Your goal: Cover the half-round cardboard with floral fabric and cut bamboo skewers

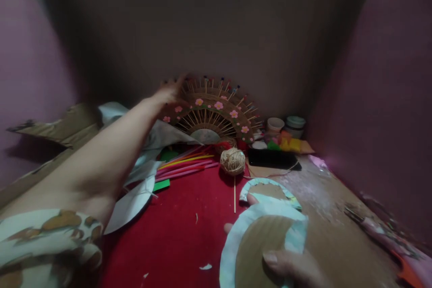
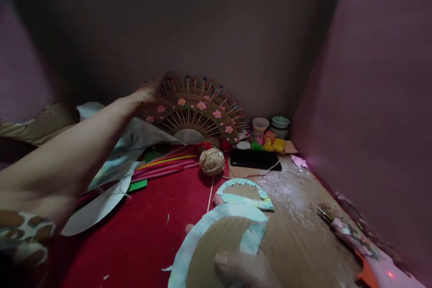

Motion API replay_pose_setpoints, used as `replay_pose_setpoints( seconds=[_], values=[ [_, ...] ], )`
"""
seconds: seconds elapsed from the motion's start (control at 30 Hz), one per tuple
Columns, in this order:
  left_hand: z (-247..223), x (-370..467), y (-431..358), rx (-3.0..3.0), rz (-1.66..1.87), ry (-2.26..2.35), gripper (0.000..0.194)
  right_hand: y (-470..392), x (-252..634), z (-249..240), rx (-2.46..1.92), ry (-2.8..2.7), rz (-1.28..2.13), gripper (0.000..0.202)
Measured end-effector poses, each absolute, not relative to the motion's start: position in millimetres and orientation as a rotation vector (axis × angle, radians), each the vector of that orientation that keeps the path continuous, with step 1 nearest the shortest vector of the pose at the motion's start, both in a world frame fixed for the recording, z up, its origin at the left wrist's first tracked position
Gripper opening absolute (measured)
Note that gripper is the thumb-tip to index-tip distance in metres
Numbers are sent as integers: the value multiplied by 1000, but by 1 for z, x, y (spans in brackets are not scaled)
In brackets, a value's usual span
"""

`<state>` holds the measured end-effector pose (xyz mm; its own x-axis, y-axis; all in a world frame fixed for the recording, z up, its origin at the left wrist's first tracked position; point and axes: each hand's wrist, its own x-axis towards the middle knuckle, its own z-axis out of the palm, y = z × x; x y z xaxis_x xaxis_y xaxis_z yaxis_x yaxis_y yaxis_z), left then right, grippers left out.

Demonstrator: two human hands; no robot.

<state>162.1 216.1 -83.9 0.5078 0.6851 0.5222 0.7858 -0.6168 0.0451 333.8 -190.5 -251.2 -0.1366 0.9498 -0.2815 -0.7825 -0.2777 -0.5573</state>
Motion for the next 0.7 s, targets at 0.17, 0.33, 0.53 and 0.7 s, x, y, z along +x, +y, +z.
replay_pose_setpoints(
  seconds=[0.17, 0.33, 0.53, 0.7],
  values=[
    [-87, 163, 198, -2406, -605, -1284, 111, -191, 332, -250, -693, -368, 1697, 79],
    [-95, 163, 187, -2401, -578, -1215, 114, -193, 330, -251, -695, -336, 1641, 76],
    [-100, 168, 178, -2332, -627, -1254, 113, -191, 327, -250, -618, -369, 1655, 73],
    [-91, 168, 175, -2384, -539, -1231, 100, -189, 325, -246, -543, -360, 1748, 75]
  ],
)
